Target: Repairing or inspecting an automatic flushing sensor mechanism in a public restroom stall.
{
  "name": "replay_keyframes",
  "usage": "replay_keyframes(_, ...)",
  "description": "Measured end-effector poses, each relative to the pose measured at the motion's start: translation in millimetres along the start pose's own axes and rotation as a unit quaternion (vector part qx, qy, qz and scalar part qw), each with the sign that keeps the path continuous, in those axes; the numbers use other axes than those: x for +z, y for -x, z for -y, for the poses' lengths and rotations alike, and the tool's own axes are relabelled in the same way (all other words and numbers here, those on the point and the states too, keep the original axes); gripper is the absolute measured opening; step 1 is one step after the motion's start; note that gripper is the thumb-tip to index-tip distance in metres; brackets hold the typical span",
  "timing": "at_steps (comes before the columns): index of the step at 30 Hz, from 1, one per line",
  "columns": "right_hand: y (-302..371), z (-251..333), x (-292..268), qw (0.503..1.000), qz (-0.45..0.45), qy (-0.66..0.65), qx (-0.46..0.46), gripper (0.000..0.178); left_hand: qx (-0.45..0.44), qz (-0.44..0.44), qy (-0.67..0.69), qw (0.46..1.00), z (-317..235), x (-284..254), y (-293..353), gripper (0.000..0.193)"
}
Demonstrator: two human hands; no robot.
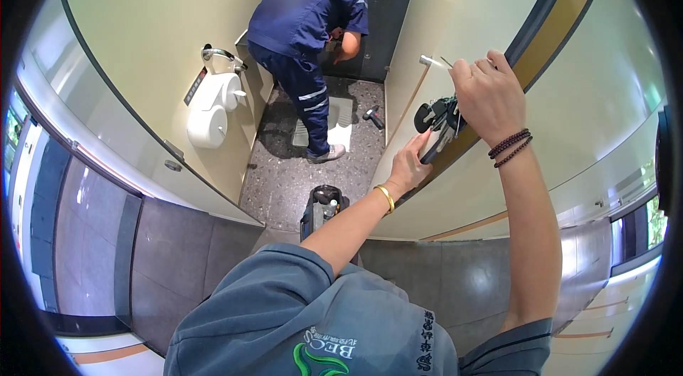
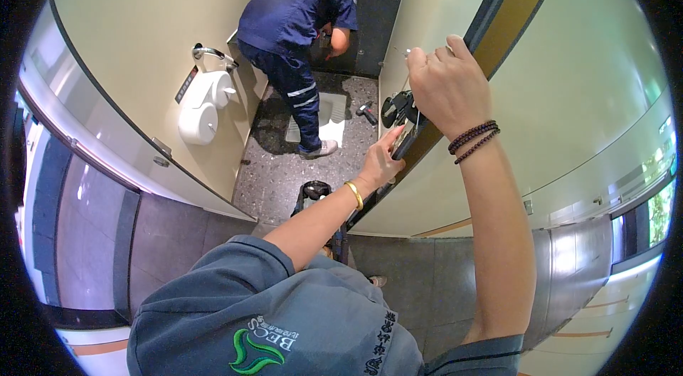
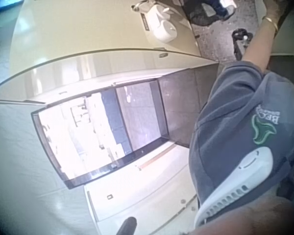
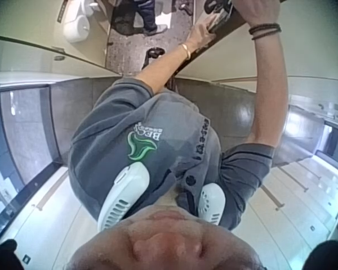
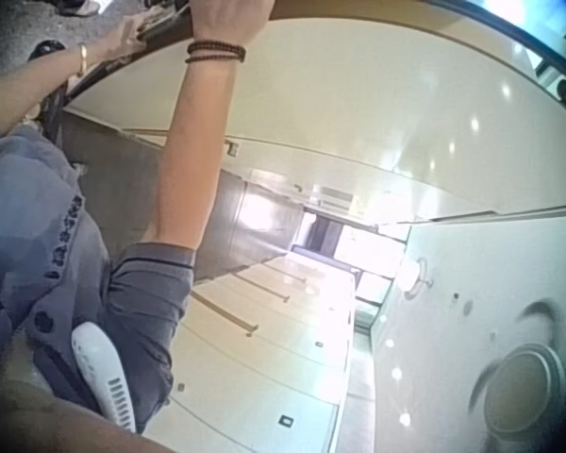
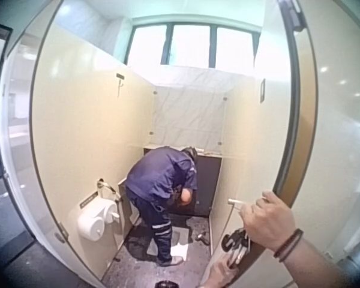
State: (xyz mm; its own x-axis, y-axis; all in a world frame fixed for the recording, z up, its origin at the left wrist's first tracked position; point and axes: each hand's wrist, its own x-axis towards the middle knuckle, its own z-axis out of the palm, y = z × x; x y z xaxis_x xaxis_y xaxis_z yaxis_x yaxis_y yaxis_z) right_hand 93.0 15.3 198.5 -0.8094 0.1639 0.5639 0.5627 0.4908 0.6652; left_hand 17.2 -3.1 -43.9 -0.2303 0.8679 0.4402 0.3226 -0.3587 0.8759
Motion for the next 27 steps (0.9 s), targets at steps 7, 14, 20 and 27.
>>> replay_keyframes(7,0,-1,1,1.000,-0.007,-0.004,-0.004,0.025,-0.013,0.015,-0.010,1.000,-7,-4,-1,0.074)
replay_keyframes(14,-1,-1,-1,1.000,0.002,0.004,-0.004,0.025,-0.030,0.029,-0.010,0.999,-6,-5,-1,0.077)
replay_keyframes(20,0,-1,-2,1.000,0.007,0.004,-0.006,0.026,-0.043,0.038,0.004,0.998,-8,-5,-1,0.079)
replay_keyframes(27,-1,0,-2,1.000,0.007,0.006,-0.006,0.026,-0.048,0.043,-0.009,0.998,-13,-8,-1,0.078)
